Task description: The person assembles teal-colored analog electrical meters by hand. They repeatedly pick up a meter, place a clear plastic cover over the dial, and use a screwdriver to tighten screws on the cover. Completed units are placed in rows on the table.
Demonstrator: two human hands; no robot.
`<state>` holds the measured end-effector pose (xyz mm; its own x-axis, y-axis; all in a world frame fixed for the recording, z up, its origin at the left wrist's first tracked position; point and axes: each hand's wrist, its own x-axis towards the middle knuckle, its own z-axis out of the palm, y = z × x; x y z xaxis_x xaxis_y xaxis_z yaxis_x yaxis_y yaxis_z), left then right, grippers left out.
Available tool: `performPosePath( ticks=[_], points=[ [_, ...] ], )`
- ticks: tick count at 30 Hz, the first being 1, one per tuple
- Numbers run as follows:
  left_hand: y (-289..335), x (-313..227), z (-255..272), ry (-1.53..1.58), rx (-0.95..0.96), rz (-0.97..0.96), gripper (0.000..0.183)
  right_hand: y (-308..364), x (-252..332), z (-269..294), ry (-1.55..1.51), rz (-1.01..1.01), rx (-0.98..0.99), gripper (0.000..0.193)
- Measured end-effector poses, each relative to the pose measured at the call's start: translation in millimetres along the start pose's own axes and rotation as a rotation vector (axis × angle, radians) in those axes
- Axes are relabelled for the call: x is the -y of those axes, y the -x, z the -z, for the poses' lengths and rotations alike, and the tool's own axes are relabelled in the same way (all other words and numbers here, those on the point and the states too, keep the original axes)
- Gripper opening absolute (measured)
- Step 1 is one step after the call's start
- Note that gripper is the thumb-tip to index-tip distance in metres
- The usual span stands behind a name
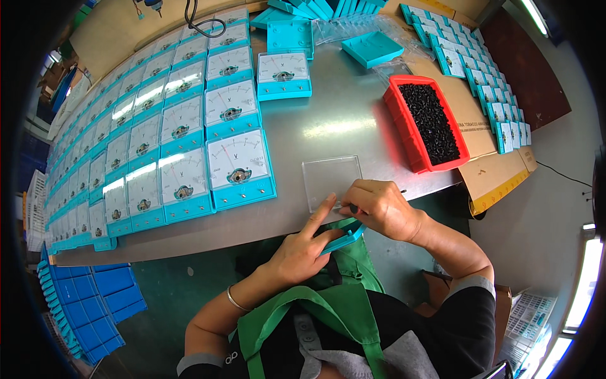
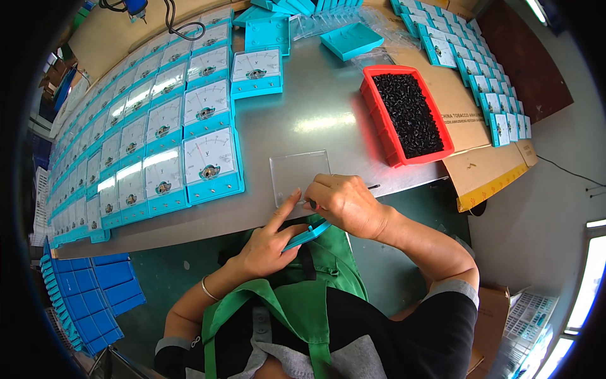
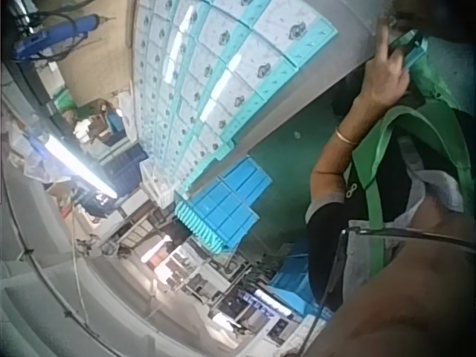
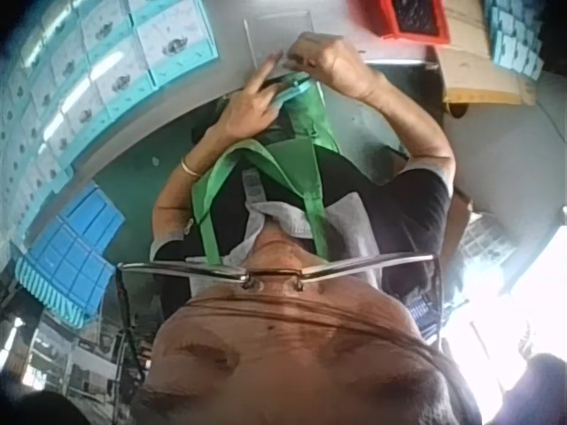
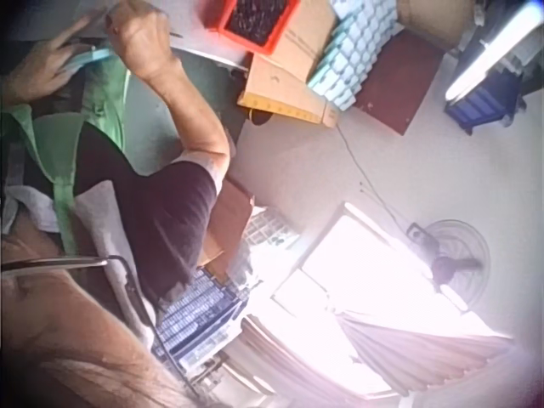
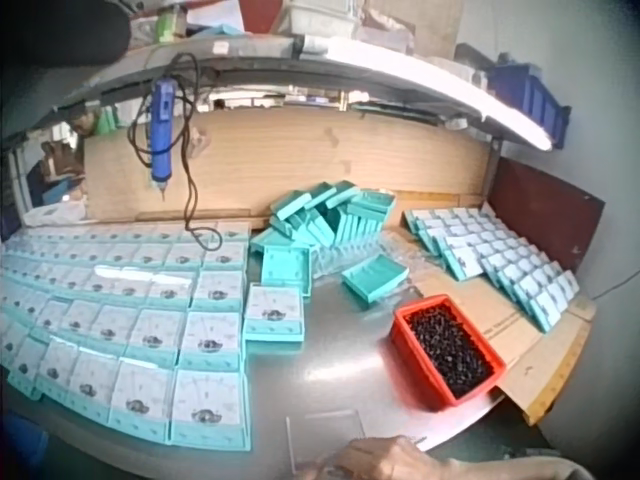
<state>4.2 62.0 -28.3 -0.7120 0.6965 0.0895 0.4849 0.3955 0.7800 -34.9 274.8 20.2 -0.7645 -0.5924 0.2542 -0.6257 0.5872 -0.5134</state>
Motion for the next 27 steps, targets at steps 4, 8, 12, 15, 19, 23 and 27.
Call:
performPosePath(
  ticks=[4,8,12,15,19,23,27],
  points=[
    [1.8,5.7,-4.7,0.004,-0.023,-0.027,0.037,-2.9,-3.8,-8.9,0.035,0.054,-0.014,0.015],
    [1.5,8.9,-4.9,0.008,-0.026,-0.053,0.037,-0.3,-10.5,-16.7,0.11,0.132,-0.061,0.017],
    [1.7,8.9,-2.4,-0.02,0.013,-0.034,0.036,5.5,-14.1,-19.0,0.312,0.276,-0.1,0.016],
    [1.9,10.1,-3.1,-0.018,0.011,-0.069,0.036,7.5,-10.8,-16.4,0.326,0.276,-0.092,0.018],
    [1.7,10.6,-3.9,-0.026,-0.016,-0.082,0.035,1.8,11.2,4.3,-0.053,-0.056,-0.072,0.029],
    [4.0,8.6,-4.7,-0.031,-0.023,-0.013,0.034,-17.4,27.9,23.5,-0.686,-0.184,-0.322,0.023],
    [0.4,8.1,-2.5,-0.065,-0.038,-0.086,0.034,-25.5,33.6,4.0,-1.063,-0.12,-0.564,0.018]
  ],
)
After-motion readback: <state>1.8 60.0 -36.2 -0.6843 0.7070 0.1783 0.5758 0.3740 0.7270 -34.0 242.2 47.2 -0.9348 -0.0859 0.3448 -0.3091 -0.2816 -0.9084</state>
